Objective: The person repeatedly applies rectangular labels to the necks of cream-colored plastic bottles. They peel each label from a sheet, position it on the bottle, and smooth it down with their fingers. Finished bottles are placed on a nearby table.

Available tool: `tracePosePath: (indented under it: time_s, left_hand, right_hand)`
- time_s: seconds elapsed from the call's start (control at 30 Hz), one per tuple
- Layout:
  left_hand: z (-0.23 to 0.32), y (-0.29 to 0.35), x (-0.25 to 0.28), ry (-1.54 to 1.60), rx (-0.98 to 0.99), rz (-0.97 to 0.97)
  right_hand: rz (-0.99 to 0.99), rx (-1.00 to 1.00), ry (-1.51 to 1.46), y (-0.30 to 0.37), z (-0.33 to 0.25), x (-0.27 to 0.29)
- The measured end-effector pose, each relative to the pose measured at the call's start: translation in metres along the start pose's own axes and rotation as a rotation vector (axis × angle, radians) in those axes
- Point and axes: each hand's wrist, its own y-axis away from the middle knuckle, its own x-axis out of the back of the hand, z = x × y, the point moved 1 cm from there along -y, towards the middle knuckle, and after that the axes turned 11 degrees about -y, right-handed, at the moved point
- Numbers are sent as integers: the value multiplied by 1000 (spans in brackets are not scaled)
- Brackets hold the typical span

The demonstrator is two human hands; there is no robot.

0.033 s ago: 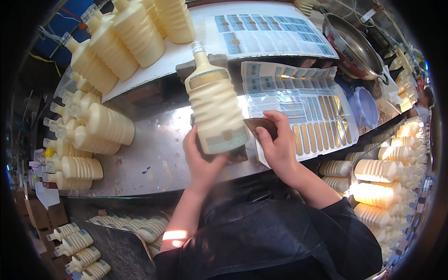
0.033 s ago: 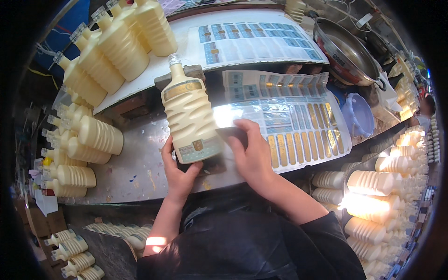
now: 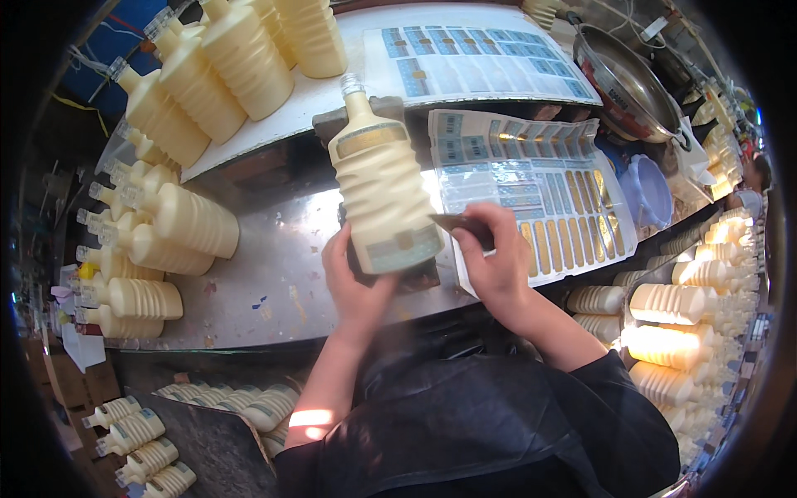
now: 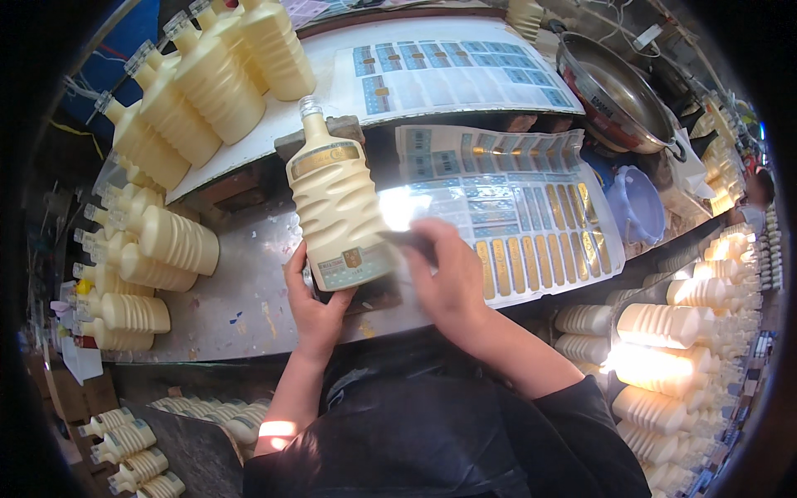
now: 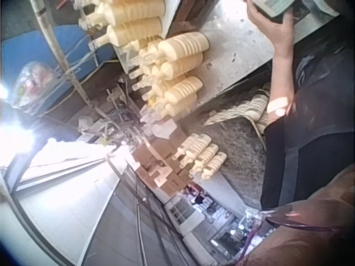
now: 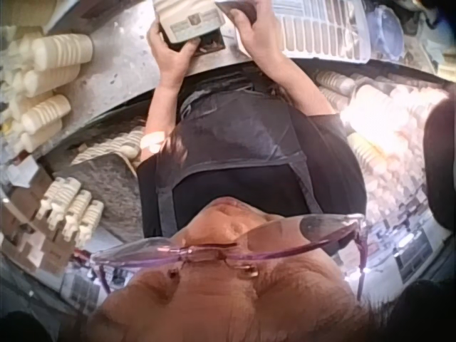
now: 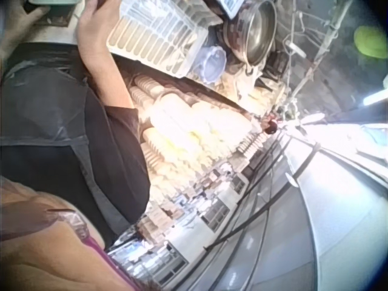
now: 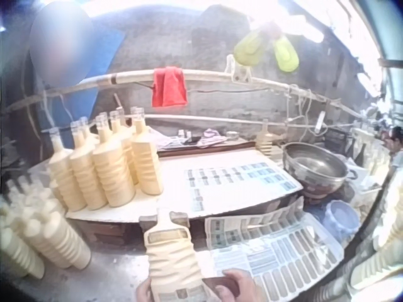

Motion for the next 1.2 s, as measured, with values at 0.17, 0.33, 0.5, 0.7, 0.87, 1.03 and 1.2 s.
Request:
tracePosePath:
  time_s: [0.17,0.33,0.5,0.7,0.87,1.03,1.2]
  left_hand:
    - [22,-14,8,-303,-251,221]
    - [34,-18,14,-360,-298,255]
    - [28,-19,15,-398,-360,263]
    - [40,-19,13,-357,-316,268]
    - [33,-15,16,-341,-276,231]
    - [29,-12,15,-302,-227,201]
    - [19,-11,22,-286,-198,71]
  right_hand:
    - [-401,673,146,-13,-53,-6]
    - [-346,645,307,-18,-70,-1]
    - [-558,759,286,-5,-79,-16]
    - [-438,673,351,-9,-80,-12]
    - [-451,371,208,-19,-78,-15]
    - [-397,-95,278,-28,-75,-15]
    - [-255,-234,265,-31,-29,6]
